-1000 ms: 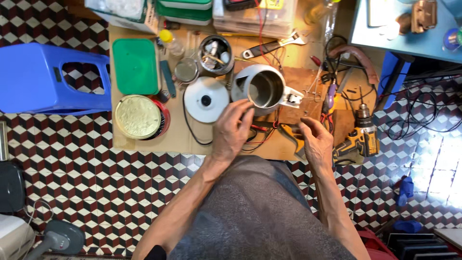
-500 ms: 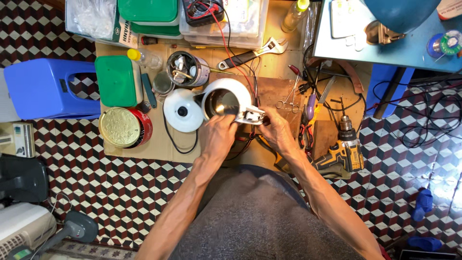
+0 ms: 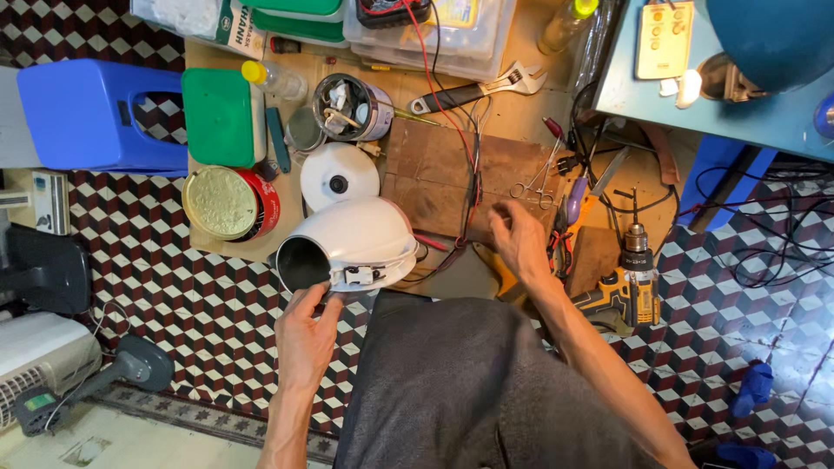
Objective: The person repairs a white electric kettle by using a cordless drill to remove and reinstall screws on the handle assembly. They also use pliers to manipulate wires and a multimeter to test electrical continuity. The person handles the kettle, drill, pliers, and multimeter throughout the process.
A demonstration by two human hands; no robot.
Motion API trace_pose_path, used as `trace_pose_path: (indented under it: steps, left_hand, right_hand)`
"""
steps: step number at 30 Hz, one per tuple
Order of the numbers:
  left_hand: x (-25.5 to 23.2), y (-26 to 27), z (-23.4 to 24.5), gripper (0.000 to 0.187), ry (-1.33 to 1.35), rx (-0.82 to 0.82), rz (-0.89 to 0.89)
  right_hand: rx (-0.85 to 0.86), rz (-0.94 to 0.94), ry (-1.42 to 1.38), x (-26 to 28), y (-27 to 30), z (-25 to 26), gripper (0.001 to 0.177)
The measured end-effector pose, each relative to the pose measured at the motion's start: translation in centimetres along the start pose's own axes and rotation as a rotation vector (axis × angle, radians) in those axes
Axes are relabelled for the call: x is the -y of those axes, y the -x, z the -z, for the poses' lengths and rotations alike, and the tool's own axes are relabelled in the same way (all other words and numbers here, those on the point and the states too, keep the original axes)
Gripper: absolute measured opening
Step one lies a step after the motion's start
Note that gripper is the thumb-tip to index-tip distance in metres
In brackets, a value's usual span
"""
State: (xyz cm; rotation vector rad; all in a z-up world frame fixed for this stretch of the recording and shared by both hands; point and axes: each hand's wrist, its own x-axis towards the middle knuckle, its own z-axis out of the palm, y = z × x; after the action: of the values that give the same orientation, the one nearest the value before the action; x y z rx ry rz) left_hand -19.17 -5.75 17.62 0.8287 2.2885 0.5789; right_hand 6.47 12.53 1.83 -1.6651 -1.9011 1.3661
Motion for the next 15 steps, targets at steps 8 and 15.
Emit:
trace_pose_path:
  steps: [8, 15]
  left_hand:
    - [3.7, 1.5, 2.8, 0.025, 0.048, -0.085, 0.190]
    - [7.4, 1.1, 4.6, 0.028, 0.041, -0.235, 0.160]
  right_hand:
    - [-0.066, 0.060, 0.326, -4.2, -6.5, -5.9, 0.042]
    - [0.069, -0.183, 0.236, -4.5, -5.1, -9.8, 0.039]
